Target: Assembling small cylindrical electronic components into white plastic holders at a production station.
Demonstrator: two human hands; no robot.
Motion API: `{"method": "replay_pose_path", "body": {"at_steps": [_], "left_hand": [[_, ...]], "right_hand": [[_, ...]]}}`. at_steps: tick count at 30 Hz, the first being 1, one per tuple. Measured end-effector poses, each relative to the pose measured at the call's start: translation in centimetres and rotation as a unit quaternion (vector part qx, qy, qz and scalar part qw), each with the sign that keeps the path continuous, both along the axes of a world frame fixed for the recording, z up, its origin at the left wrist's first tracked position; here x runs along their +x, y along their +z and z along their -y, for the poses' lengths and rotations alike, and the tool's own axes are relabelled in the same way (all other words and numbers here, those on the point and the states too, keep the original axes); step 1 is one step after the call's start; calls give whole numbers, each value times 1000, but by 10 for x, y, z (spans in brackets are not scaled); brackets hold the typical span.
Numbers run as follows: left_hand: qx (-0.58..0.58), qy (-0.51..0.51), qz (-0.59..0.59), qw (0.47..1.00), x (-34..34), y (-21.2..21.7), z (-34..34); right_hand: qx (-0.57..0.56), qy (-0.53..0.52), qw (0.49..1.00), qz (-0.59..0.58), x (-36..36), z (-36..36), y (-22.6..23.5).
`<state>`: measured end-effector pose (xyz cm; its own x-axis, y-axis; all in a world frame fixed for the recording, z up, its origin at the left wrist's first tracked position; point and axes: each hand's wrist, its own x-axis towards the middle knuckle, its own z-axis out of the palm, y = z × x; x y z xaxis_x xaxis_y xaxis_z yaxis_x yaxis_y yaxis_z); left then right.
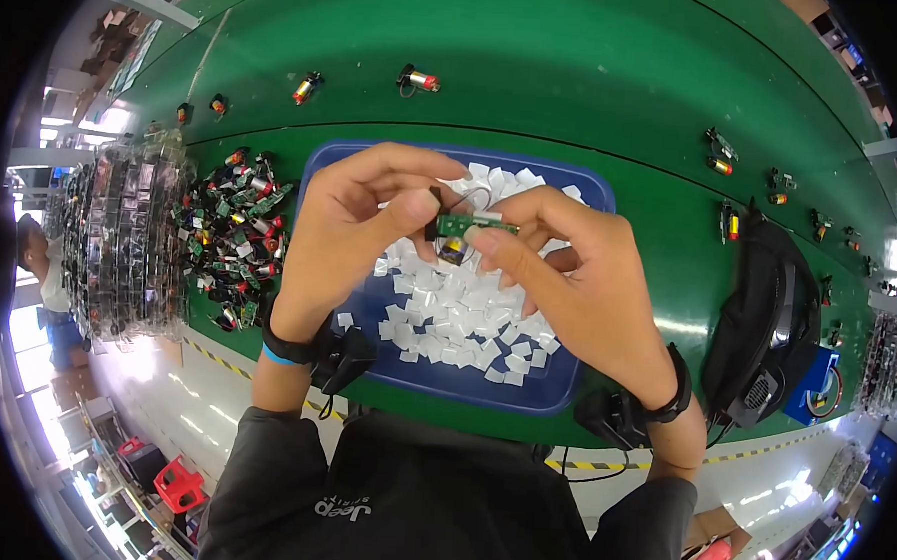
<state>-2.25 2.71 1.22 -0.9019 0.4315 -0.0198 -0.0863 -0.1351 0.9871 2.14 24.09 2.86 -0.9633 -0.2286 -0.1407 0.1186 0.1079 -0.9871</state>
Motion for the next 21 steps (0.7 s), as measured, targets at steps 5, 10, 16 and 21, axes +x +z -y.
{"method": "replay_pose_path", "body": {"at_steps": [5,10,16,21], "left_hand": [[23,-40,67,997,-2,1,2],[12,-62,105,992,-1,1,2],[13,-87,104,991,-1,-4,6],[15,-96,81,992,0,-6,7]], "right_hand": [[-16,-11,1000,-22,5,-2,-5],[36,-9,997,-74,8,-5,-3],[94,23,977,-192,5,-4,-10],[133,52,953,-267,1,-5,-15]]}}
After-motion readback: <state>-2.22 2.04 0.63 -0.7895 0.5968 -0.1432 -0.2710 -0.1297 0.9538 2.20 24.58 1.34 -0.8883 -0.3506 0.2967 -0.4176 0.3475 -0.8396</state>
